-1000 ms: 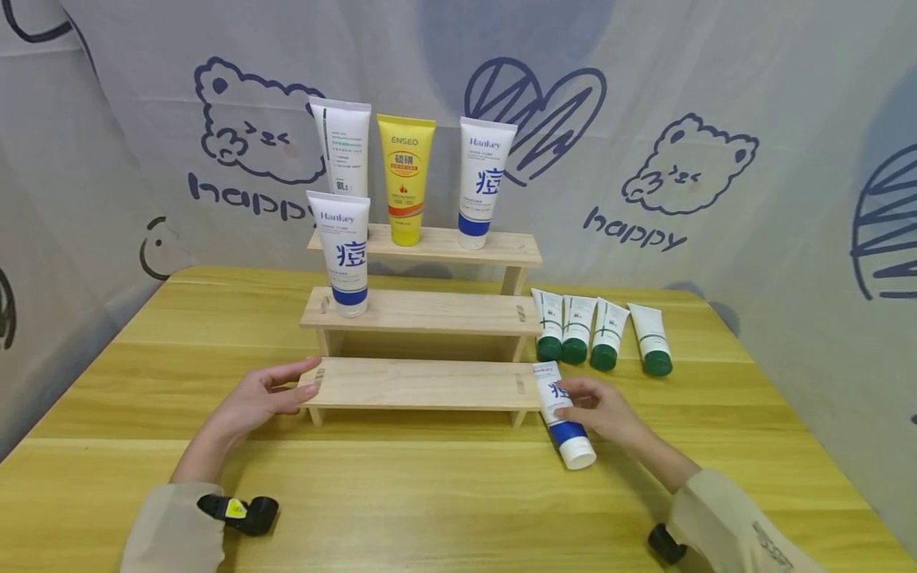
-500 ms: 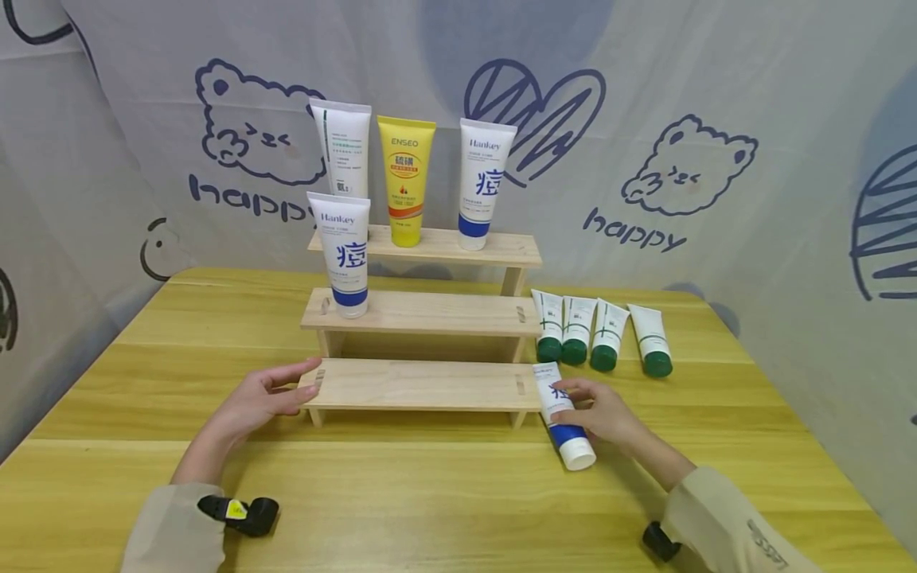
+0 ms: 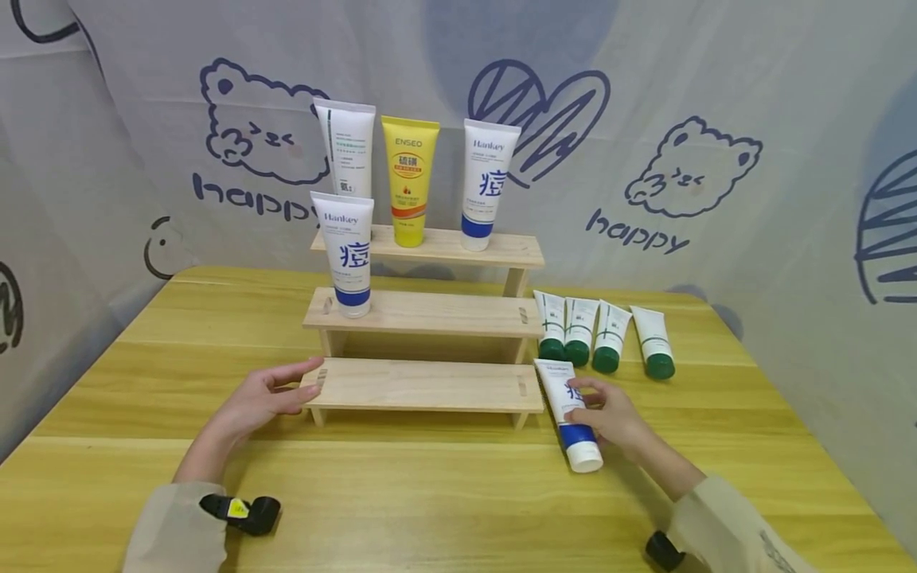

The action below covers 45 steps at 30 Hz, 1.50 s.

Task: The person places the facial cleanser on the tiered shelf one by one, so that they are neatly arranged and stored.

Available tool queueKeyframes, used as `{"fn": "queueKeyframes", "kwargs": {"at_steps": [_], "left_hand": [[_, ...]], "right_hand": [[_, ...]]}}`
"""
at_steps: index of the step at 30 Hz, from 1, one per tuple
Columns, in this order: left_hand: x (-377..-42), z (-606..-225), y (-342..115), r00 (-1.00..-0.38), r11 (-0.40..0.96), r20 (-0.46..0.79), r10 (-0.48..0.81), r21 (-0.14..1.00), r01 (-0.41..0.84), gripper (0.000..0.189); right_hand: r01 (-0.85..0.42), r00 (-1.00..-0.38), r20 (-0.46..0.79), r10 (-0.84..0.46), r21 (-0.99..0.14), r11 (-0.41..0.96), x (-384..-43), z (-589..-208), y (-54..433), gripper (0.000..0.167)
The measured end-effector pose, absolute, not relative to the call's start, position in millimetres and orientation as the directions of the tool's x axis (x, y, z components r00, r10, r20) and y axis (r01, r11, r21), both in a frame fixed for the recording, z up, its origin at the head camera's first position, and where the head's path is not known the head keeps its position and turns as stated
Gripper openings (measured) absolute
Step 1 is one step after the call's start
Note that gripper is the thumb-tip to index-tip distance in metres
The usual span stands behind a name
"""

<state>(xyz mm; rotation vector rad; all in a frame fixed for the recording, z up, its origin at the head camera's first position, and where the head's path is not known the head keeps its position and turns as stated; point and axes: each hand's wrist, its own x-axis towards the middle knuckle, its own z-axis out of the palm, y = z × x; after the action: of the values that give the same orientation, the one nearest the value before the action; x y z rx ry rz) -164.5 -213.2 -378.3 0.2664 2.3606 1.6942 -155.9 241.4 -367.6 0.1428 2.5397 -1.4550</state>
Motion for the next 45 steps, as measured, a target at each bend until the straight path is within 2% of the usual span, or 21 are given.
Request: {"fn": "queueKeyframes", "kwargs": {"at_steps": [16,25,30,37,40,45], "left_hand": [[-163.0,-379.9,-216.2,-0.96,0.321,-0.082,0.266,0.947,0.008,0.058],[-162.1,-380.7,-216.2,-0.962,0.325,-0.086,0.259,0.946,0.003,0.058],[-162.0,-381.7,-216.3,-0.962,0.325,-0.082,0.262,0.946,0.008,0.058],[-162.4,-379.9,-215.0,-0.961,0.327,-0.085,0.264,0.945,0.006,0.058],[-162.9,-379.3,-214.5,-0.96,0.322,-0.089,0.266,0.947,0.002,0.058],[-163.9,-378.9,-213.9,-0.958,0.318,-0.089,0.273,0.948,0.003,0.058]], "right_hand": [[0.085,-0.986,-0.133,-0.1,-0.92,0.383,-155.5,-357.2,249.2,0.065],[0.026,-0.995,-0.055,-0.08,-0.943,0.331,-158.4,-347.4,248.8,0.075],[-0.035,-0.999,0.021,-0.045,-0.935,0.352,-159.9,-337.7,247.0,0.077],[-0.033,-0.999,0.037,0.007,-0.957,0.288,-159.3,-325.2,242.1,0.078],[-0.083,-0.996,0.087,0.009,-0.971,0.222,-167.6,-332.9,246.8,0.079],[-0.234,-0.972,0.234,-0.012,-0.97,0.071,-206.8,-378.9,276.2,0.08]]}}
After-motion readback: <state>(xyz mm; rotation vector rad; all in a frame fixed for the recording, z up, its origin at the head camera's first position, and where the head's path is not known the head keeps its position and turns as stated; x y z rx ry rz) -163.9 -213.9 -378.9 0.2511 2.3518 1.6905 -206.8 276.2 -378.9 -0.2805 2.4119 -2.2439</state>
